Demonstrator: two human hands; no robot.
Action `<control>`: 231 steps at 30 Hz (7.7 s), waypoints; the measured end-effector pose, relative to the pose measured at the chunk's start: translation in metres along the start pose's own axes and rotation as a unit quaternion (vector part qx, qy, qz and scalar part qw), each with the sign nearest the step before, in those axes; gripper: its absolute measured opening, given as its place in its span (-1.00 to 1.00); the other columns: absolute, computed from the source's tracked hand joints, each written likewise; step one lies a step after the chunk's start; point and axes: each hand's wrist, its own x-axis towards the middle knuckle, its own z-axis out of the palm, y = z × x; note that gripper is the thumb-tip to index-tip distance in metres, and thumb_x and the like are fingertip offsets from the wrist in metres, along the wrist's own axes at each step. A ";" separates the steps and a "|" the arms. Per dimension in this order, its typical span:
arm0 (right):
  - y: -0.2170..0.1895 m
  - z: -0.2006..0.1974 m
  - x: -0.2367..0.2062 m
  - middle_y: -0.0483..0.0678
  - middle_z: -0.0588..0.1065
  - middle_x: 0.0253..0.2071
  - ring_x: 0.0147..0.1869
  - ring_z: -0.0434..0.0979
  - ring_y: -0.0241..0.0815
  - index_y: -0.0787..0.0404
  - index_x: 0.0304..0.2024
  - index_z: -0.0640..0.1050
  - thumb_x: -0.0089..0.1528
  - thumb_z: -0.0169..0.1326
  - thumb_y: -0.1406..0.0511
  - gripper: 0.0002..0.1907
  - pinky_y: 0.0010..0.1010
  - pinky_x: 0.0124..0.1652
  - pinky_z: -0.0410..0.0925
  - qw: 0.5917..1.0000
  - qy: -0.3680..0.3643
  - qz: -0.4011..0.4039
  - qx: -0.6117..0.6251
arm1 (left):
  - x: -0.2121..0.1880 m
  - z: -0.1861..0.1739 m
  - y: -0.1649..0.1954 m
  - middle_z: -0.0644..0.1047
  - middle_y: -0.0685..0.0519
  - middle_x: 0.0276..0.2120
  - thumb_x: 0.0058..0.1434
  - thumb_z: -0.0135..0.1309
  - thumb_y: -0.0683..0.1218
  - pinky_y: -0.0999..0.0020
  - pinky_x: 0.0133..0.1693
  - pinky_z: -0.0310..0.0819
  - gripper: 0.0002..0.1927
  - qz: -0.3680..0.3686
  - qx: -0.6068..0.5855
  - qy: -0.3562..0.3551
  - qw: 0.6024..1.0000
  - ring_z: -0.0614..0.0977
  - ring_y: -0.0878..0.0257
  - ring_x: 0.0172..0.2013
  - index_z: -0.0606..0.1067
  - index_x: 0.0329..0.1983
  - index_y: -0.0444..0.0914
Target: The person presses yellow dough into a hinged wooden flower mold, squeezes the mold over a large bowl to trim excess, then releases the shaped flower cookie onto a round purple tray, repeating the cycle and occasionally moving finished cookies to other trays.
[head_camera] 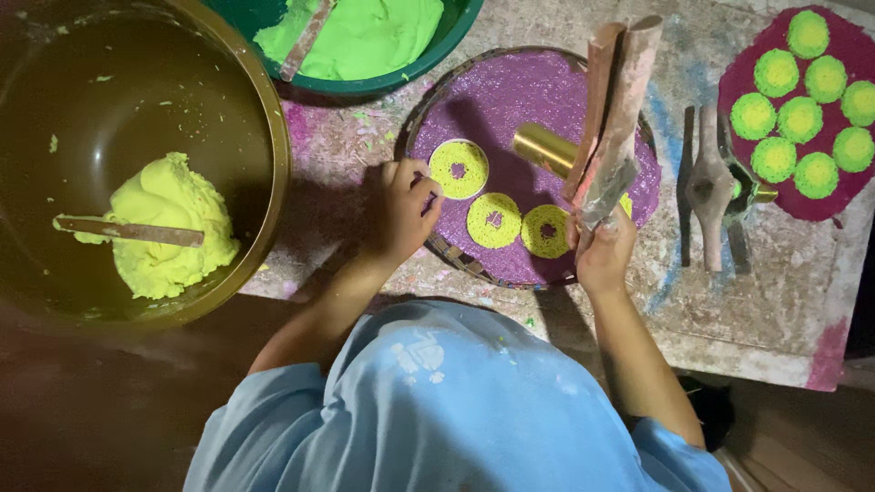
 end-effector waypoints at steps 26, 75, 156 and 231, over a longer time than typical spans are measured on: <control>0.006 -0.019 -0.026 -0.09 0.28 -0.34 -0.42 0.31 -0.25 0.33 -0.11 0.39 0.28 -0.01 -0.35 -0.17 -0.43 -0.43 0.14 0.998 0.052 -0.012 0.042 | 0.038 0.017 -0.006 0.38 -0.12 0.25 -0.11 0.51 0.10 -0.17 0.30 -0.06 0.24 -0.008 -0.004 -0.140 0.990 0.29 -0.08 0.30 0.02 0.53 -0.21; -0.238 0.392 0.017 0.05 0.47 -0.36 -0.24 0.54 0.15 0.24 -0.14 0.48 0.43 -0.09 0.02 -0.59 -0.09 -0.26 0.36 0.564 -0.784 -0.229 -0.121 | -0.107 -0.392 0.012 0.60 -0.13 -0.37 0.37 -0.04 0.05 -0.05 -0.30 0.51 -0.71 -0.012 0.069 -0.387 0.920 0.65 -0.14 -0.34 0.45 0.14 0.03; -0.153 0.575 -0.008 0.22 0.59 -0.06 -0.11 0.64 0.19 0.28 0.11 0.56 0.20 0.12 0.40 -0.61 -0.14 -0.16 0.48 0.826 -0.353 -0.285 -0.335 | -0.122 -0.403 -0.249 0.34 -0.16 0.42 0.41 -0.01 0.06 0.13 0.32 0.43 -0.52 -0.115 0.139 0.204 0.962 0.47 0.00 0.37 0.40 0.38 -0.08; -0.148 0.170 0.001 0.19 0.08 0.53 0.62 0.03 0.15 0.30 0.48 -0.02 0.30 0.13 0.14 -0.12 -0.03 0.49 -0.05 0.916 -0.353 -0.094 -0.165 | -0.008 -0.129 0.004 0.60 -0.06 -0.04 0.18 0.16 -0.01 0.12 0.01 0.48 -0.63 0.026 -0.288 -0.223 0.931 0.62 0.01 -0.01 0.52 0.05 -0.19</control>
